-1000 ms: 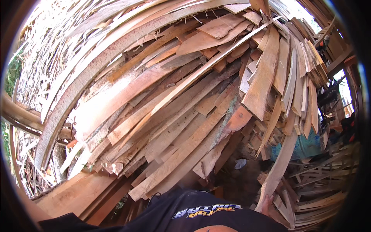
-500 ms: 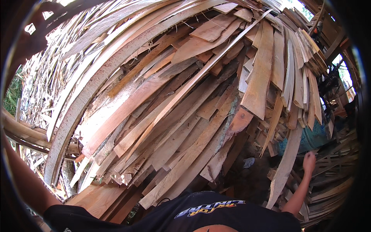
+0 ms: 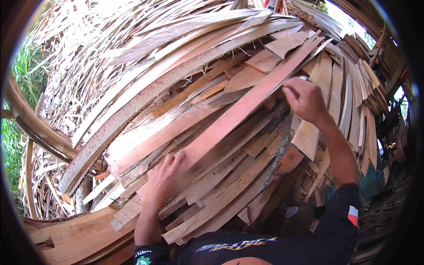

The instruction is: The person sorts through a large pile of wooden planks in a workshop. They repeatedly pick up individual planks, inspect them by turning them over, and place them back into the pile or onto a separate stack.

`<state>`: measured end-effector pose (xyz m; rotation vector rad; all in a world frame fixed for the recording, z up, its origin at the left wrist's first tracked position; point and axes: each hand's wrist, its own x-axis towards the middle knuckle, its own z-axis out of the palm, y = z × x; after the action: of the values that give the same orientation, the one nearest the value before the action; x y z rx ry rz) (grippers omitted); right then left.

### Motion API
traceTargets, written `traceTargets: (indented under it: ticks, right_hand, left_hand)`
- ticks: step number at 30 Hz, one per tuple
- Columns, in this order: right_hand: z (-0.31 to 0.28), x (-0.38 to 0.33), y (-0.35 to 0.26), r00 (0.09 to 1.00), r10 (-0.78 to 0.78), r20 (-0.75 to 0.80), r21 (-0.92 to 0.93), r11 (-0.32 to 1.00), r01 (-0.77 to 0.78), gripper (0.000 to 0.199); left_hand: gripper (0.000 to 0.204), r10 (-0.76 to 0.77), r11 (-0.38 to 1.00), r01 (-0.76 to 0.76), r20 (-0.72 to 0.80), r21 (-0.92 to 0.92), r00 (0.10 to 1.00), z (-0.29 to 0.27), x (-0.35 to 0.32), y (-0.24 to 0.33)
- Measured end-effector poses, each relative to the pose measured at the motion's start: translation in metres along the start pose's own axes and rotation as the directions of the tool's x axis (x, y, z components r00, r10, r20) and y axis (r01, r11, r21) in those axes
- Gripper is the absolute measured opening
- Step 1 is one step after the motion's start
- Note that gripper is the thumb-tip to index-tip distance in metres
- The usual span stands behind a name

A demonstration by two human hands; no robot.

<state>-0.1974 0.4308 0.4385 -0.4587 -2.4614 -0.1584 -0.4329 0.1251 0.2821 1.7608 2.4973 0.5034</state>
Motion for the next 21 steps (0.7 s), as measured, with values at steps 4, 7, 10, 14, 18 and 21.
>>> traceTargets:
  ticks: [4,7,10,14,18,21]
  right_hand:
    - [0.092,0.092,-0.028,0.953,-0.206,0.223,-0.177,0.953,0.247,0.054]
    - [0.172,0.132,-0.044,0.916,-0.307,0.259,-0.140,0.926,0.350,0.079]
    - [0.233,0.158,-0.063,0.914,-0.309,0.262,-0.128,0.928,0.350,0.083]
    - [0.273,0.175,-0.084,0.927,-0.305,0.218,-0.132,0.932,0.338,0.061]
    - [0.280,0.185,-0.081,0.914,-0.380,0.141,-0.167,0.901,0.400,0.033]
    - [0.278,0.194,-0.072,0.900,-0.422,0.109,-0.210,0.875,0.436,0.020]
  left_hand:
    - [0.057,-0.033,0.994,0.027,-0.060,-0.104,0.998,0.047,-0.004,0.001]
    - [0.056,-0.044,0.986,0.032,-0.071,-0.162,0.997,0.065,-0.009,0.004]
    - [0.059,-0.076,0.988,0.065,-0.073,-0.141,0.994,0.081,-0.011,0.004]
    - [0.063,-0.102,0.980,0.084,-0.094,-0.179,0.990,0.094,-0.016,-0.002]
    - [0.065,-0.098,0.984,0.080,-0.106,-0.156,0.990,0.097,-0.013,-0.002]
    - [0.066,-0.087,0.982,0.067,-0.109,-0.174,0.990,0.102,-0.009,-0.001]
